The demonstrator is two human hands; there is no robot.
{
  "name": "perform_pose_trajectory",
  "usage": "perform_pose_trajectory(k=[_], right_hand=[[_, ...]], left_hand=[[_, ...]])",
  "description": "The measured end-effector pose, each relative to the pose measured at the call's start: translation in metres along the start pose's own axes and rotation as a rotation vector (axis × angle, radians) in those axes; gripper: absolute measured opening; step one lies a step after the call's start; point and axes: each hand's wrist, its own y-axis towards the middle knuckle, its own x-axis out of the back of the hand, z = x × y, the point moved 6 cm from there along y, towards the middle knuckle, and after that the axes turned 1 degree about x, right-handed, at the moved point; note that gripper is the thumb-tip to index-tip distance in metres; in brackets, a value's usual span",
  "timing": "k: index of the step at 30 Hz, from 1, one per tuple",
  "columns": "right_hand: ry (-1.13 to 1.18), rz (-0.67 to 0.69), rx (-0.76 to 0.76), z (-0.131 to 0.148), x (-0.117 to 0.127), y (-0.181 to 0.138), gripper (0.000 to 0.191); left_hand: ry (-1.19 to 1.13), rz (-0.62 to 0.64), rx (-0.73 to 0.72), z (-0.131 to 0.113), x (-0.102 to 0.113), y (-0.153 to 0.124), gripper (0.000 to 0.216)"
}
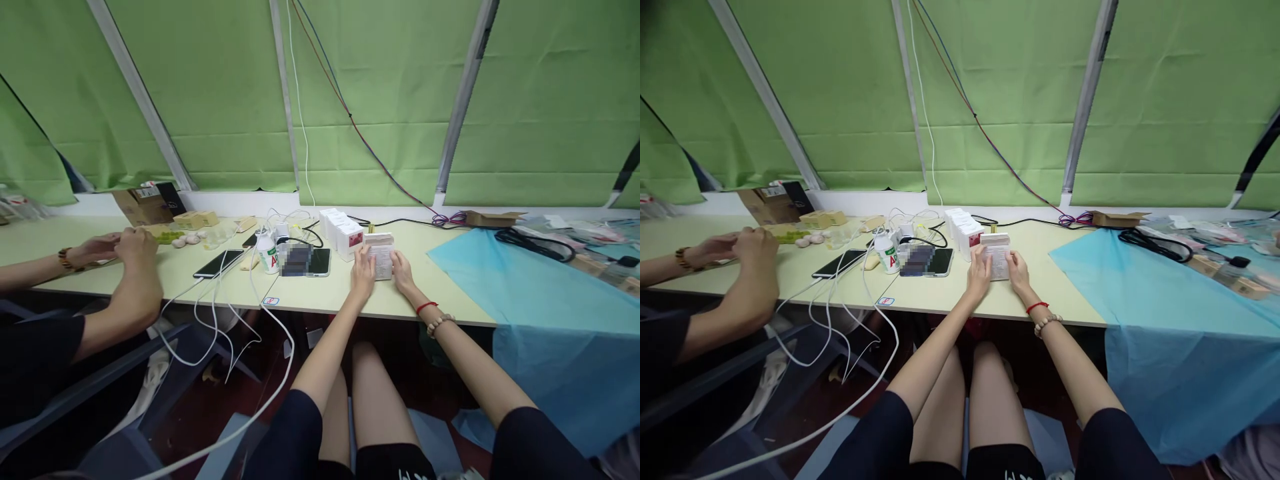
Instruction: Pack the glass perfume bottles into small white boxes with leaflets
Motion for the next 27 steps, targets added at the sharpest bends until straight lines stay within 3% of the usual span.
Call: perform_pose_trajectory(k=[4,12,17,22,27], right_hand=[[-0.117,0.019,0.059,0.003,0.001,-0.007,0.049],[0.099,-0.107,-0.102,0.001,0.014,-0.02,0.054],[0.071,-0.043,0.01,0.012,0.012,-0.023,0.044],[-0.054,0.125,0.076,0.017,-0.001,-0.024,0.039],[-0.155,0.123,0.066,0.016,-0.003,-0.025,0.042]], left_hand=[[0.029,0.105,0.031,-0.001,0.0,-0.007,0.047],[0.075,0.268,0.071,-0.004,0.0,-0.017,0.066],[0.033,0.295,0.093,-0.008,0.003,-0.014,0.086],[0.009,0.268,0.185,-0.003,0.006,-0.012,0.072],[0.06,0.233,0.205,0.0,0.014,-0.025,0.065]])
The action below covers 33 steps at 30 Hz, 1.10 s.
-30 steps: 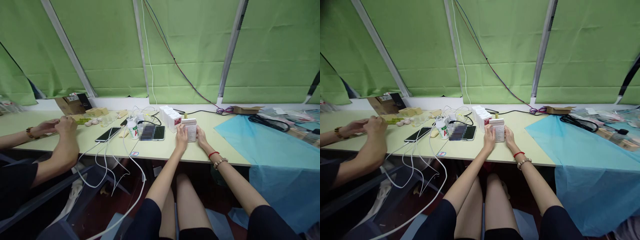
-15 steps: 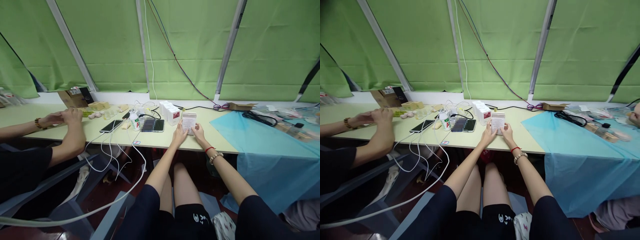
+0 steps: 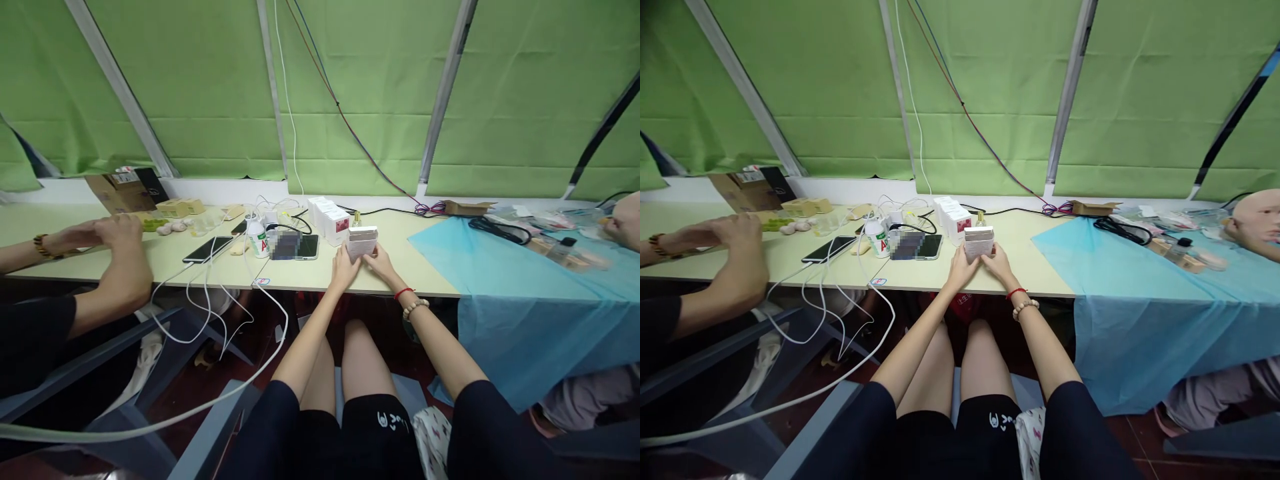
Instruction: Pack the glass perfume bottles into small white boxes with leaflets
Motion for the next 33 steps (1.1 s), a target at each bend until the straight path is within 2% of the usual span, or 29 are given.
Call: perform_pose_trajectory(k=[7,13,16,19,22,28,33], right_hand=[[0.006,-0.044,-0.102,-0.006,0.004,-0.001,0.039],[-0.048,-0.076,-0.109,0.001,0.009,-0.005,0.032],[-0.094,-0.075,-0.091,0.001,0.011,-0.004,0.032],[-0.122,0.016,-0.036,-0.001,0.005,-0.001,0.032],[-0.201,0.081,0.017,-0.001,-0.002,0.001,0.025],[-0.301,0.027,-0.011,0.0,0.0,0.001,0.034],[-0.404,0.029,-0.041,0.0,0.0,0.0,0.031]], left_hand=[[-0.035,0.0,0.158,0.016,0.002,-0.002,0.052],[-0.075,0.004,0.174,0.017,0.0,0.005,0.054],[-0.289,-0.003,0.205,0.021,-0.001,0.006,0.051],[-0.501,-0.035,0.233,0.027,-0.002,0.007,0.047],[-0.561,-0.061,0.246,0.032,-0.002,0.008,0.044],[-0.615,-0.105,0.283,0.033,0.0,0.008,0.036],[-0.642,-0.135,0.372,0.034,0.007,0.006,0.03]])
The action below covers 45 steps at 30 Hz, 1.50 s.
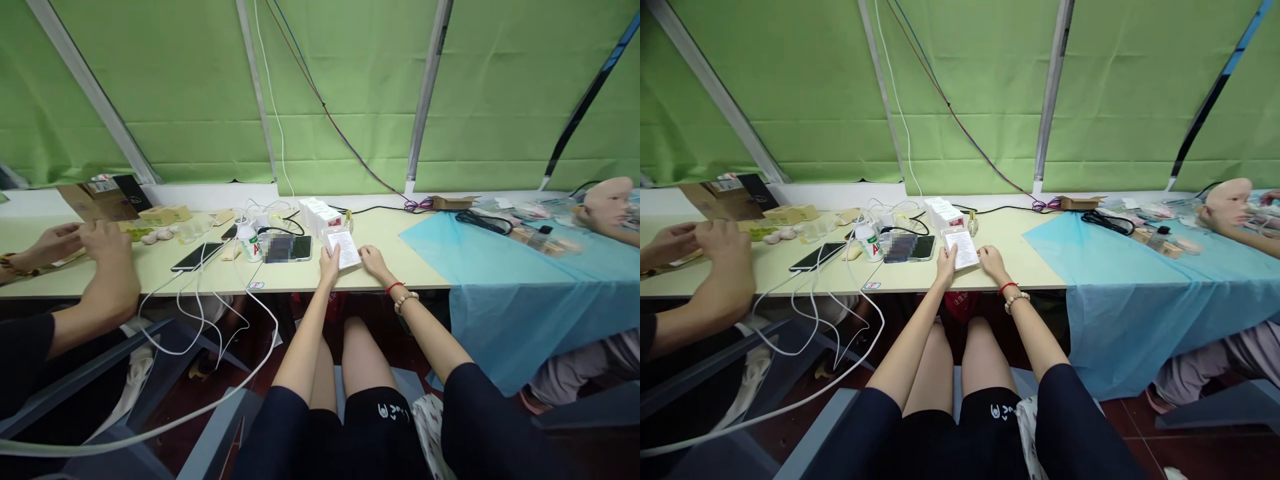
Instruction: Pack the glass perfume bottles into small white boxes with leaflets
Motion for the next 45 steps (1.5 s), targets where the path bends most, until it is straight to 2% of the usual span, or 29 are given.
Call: perform_pose_trajectory(k=[5,9,22,27,30,33,36,40,43,45], right_hand=[[-0.22,-0.003,0.036,0.007,0.0,-0.004,0.021],[-0.369,-0.04,0.012,0.013,0.002,-0.01,0.025],[-0.439,-0.02,-0.008,0.015,0.002,-0.014,0.028],[-0.375,-0.018,-0.007,0.017,0.004,-0.015,0.027],[-0.279,0.025,0.025,0.016,0.002,-0.013,0.045],[0.057,0.111,0.001,0.009,-0.002,-0.009,0.065],[0.394,0.117,-0.034,0.005,-0.004,-0.006,0.059],[0.386,0.104,-0.019,0.006,-0.004,-0.006,0.052],[0.253,0.02,-0.082,0.0,0.0,-0.004,0.051],[0.129,-0.013,-0.102,-0.002,0.002,-0.002,0.04]], left_hand=[[-0.039,-0.018,0.034,0.001,0.001,0.001,0.022],[-0.056,-0.027,0.028,0.003,0.001,0.002,0.022],[-0.053,0.009,0.011,0.005,-0.001,0.001,0.025],[0.008,0.015,0.022,0.004,0.0,0.001,0.027],[0.07,0.06,0.051,0.006,-0.002,0.001,0.034],[0.155,0.078,0.052,0.007,-0.003,0.0,0.043],[0.198,0.074,0.022,0.007,-0.004,0.0,0.045],[0.132,0.084,-0.026,0.002,-0.005,-0.002,0.04],[0.113,-0.026,-0.094,-0.007,0.002,-0.003,0.037],[0.175,-0.12,-0.162,-0.014,0.008,-0.005,0.036]])
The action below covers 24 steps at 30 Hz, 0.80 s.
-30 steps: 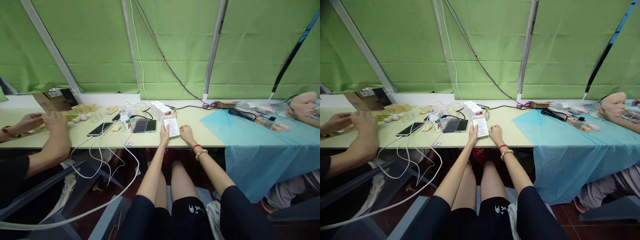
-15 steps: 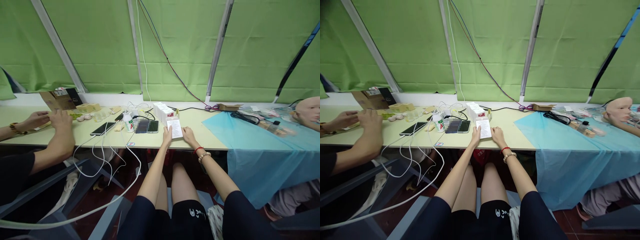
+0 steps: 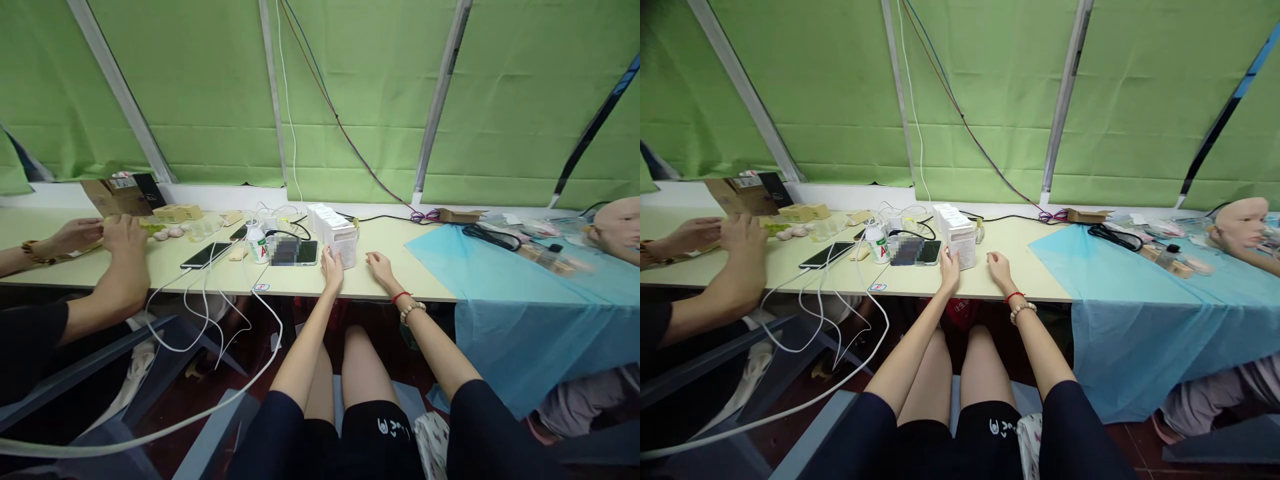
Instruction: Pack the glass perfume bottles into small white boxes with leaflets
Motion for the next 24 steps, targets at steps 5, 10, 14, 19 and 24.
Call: perform_pose_trajectory(k=[5,10,14,19,24], right_hand=[[-0.321,0.012,0.042,0.006,-0.008,0.003,0.036],[-0.51,0.025,0.077,0.011,-0.017,0.007,0.037],[-0.59,0.031,0.072,0.008,-0.018,0.008,0.037],[-0.637,0.028,0.066,0.008,-0.017,0.007,0.034],[-0.645,0.025,0.06,0.009,-0.017,0.007,0.034]], left_hand=[[0.121,-0.089,-0.038,0.003,0.006,-0.001,0.041],[0.114,-0.086,-0.059,0.01,0.005,0.0,0.048],[0.128,0.084,-0.045,0.011,-0.005,0.0,0.044],[0.021,0.16,-0.021,0.013,-0.011,0.0,0.043],[0.029,0.151,-0.016,0.014,-0.011,0.001,0.043]])
